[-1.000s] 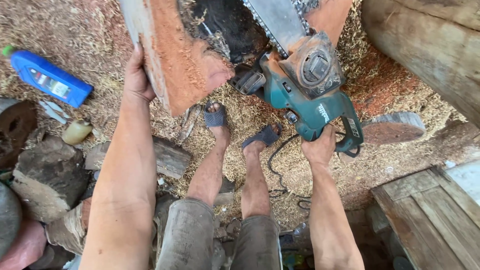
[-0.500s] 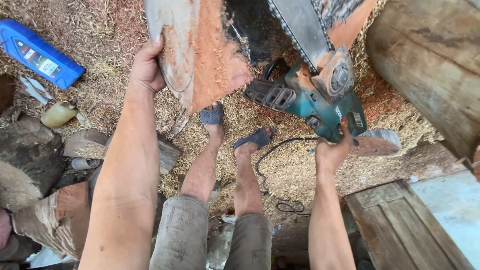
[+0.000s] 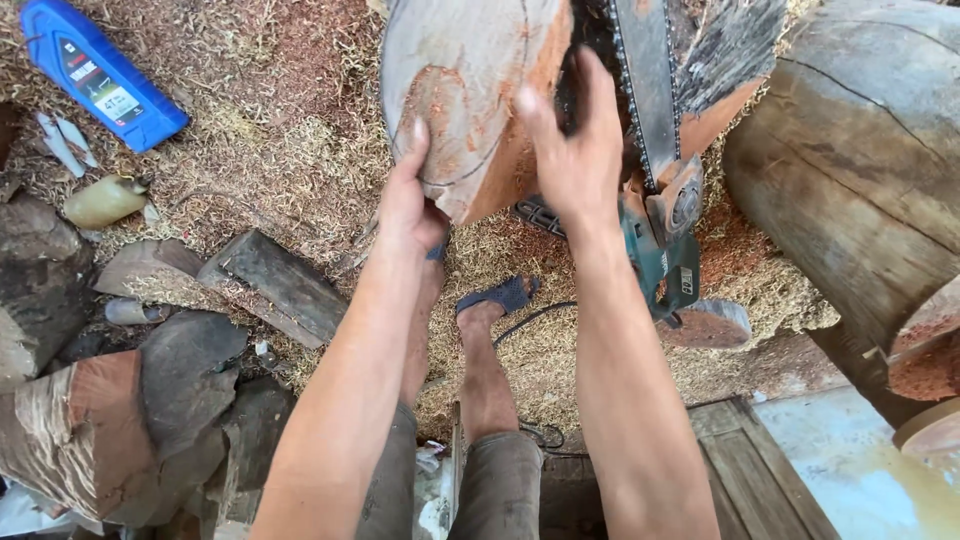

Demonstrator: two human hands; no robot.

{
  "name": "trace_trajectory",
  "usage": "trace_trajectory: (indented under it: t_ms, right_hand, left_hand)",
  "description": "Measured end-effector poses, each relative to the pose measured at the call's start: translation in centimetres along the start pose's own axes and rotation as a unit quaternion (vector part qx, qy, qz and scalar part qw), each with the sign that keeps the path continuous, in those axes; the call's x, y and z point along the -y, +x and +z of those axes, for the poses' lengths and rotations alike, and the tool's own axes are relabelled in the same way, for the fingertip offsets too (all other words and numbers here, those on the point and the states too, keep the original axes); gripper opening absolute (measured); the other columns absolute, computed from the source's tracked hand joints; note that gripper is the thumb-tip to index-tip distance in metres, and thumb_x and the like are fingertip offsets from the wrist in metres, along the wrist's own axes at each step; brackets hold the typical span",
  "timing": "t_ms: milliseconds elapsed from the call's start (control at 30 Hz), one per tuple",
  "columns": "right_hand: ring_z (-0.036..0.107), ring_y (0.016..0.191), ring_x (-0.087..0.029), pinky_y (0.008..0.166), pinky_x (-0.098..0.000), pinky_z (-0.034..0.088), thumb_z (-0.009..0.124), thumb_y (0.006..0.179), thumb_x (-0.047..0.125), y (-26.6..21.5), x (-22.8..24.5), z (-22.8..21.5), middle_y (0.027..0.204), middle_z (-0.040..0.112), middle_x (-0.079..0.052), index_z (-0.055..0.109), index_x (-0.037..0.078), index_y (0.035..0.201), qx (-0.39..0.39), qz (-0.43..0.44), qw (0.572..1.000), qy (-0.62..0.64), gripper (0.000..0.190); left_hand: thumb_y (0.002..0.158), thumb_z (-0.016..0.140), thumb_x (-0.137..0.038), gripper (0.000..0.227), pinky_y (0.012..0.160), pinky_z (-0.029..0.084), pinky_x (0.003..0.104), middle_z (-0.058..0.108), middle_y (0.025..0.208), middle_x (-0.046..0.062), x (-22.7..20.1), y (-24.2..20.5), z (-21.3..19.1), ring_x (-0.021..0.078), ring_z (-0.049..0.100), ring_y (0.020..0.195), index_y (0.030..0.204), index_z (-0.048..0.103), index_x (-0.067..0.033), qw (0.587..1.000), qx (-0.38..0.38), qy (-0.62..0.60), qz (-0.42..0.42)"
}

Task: The person uses a chainsaw to cut pieces of wood placed on the ground, steadying the blocks with a foot or hand. They reposition and turn the wood blocks between cuts, trimming pieces into smaller sections.

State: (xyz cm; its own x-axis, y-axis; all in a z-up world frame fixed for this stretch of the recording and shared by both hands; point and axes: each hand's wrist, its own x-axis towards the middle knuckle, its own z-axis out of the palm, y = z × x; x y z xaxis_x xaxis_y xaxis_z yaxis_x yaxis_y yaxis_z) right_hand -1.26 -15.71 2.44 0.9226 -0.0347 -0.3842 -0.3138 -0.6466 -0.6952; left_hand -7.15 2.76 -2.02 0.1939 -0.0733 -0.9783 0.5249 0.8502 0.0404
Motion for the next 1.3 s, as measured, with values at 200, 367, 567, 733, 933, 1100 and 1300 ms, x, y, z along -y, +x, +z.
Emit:
trace_trajectory:
  t_ms: [200, 367, 567, 733, 933, 1100, 1300]
  right_hand:
    - [0.069, 0.131, -0.032, 0.115, -0.0419, 0.058, 0.081, 0.088, 0.017, 1.0, 3.0, 1.6, 0.143, 0.065, -0.021, 0.045, 0.003, 0.151, 0.048, 0.060, 0.974, 0.214, 0.074]
    - [0.059, 0.137, -0.035, 0.117, -0.0430, 0.050, 0.086, 0.081, 0.013, -9.6, 6.8, 2.3, 0.147, 0.057, -0.023, 0.042, 0.000, 0.152, -0.017, 0.000, 0.994, 0.111, 0.085]
    - [0.054, 0.142, -0.035, 0.121, -0.0453, 0.046, 0.088, 0.083, 0.019, -16.0, 5.0, 1.6, 0.153, 0.051, -0.026, 0.039, -0.005, 0.153, 0.002, 0.101, 0.972, 0.210, 0.088]
    - [0.060, 0.131, -0.030, 0.111, -0.0435, 0.053, 0.084, 0.083, 0.025, -18.2, 1.2, 0.6, 0.145, 0.055, -0.021, 0.036, -0.002, 0.152, -0.005, 0.202, 0.929, 0.309, 0.088]
    - [0.066, 0.102, -0.018, 0.090, -0.0371, 0.059, 0.069, 0.095, 0.046, -19.5, -4.6, 0.1, 0.110, 0.072, -0.014, 0.066, 0.002, 0.122, 0.007, 0.220, 0.938, 0.268, 0.052]
    - [0.069, 0.097, -0.021, 0.085, -0.0393, 0.060, 0.058, 0.107, 0.042, -15.1, -4.5, -1.0, 0.106, 0.073, -0.014, 0.068, 0.005, 0.109, -0.001, 0.175, 0.967, 0.187, 0.039]
    - [0.076, 0.101, -0.030, 0.089, -0.0423, 0.067, 0.055, 0.103, 0.028, -11.0, -4.4, -1.6, 0.115, 0.074, -0.019, 0.063, 0.003, 0.120, -0.034, 0.270, 0.887, 0.374, 0.031]
  left_hand:
    - [0.094, 0.069, -0.034, 0.064, 0.118, 0.041, 0.054, 0.060, 0.144, 0.020, 0.4, 3.7, -5.7, 0.0347, 0.057, 0.134, 0.145, 0.051, 0.0004, 0.991, 0.132, -0.021, -0.017]
    - [0.090, 0.066, -0.034, 0.061, 0.111, 0.045, 0.053, 0.064, 0.137, 0.017, -0.8, 1.4, -7.2, 0.0328, 0.060, 0.128, 0.142, 0.054, -0.0049, 0.997, 0.069, 0.014, -0.043]
    - [0.086, 0.071, -0.024, 0.063, 0.113, 0.047, 0.050, 0.065, 0.136, 0.016, -1.6, -1.0, -11.2, 0.0298, 0.062, 0.127, 0.143, 0.053, -0.0038, 0.989, 0.034, 0.138, 0.033]
    - [0.090, 0.072, -0.015, 0.045, 0.108, 0.053, 0.045, 0.073, 0.126, 0.015, -3.3, -3.5, -8.2, 0.0262, 0.071, 0.117, 0.133, 0.063, -0.0036, 0.950, -0.008, 0.298, 0.092]
    - [0.088, 0.078, -0.008, 0.034, 0.095, 0.064, 0.038, 0.075, 0.108, 0.011, -5.5, -5.2, -2.7, 0.0199, 0.075, 0.097, 0.120, 0.068, -0.0007, 0.873, 0.086, 0.410, 0.249]
    - [0.096, 0.083, -0.012, 0.038, 0.112, 0.060, 0.042, 0.073, 0.119, 0.008, -5.3, -4.5, 1.4, 0.0198, 0.072, 0.114, 0.130, 0.068, -0.0020, 0.807, 0.244, 0.368, 0.392]
    - [0.099, 0.076, -0.027, 0.046, 0.112, 0.055, 0.043, 0.075, 0.127, 0.011, -3.8, -1.4, 4.0, 0.0221, 0.071, 0.121, 0.138, 0.066, -0.0056, 0.767, 0.139, 0.449, 0.437]
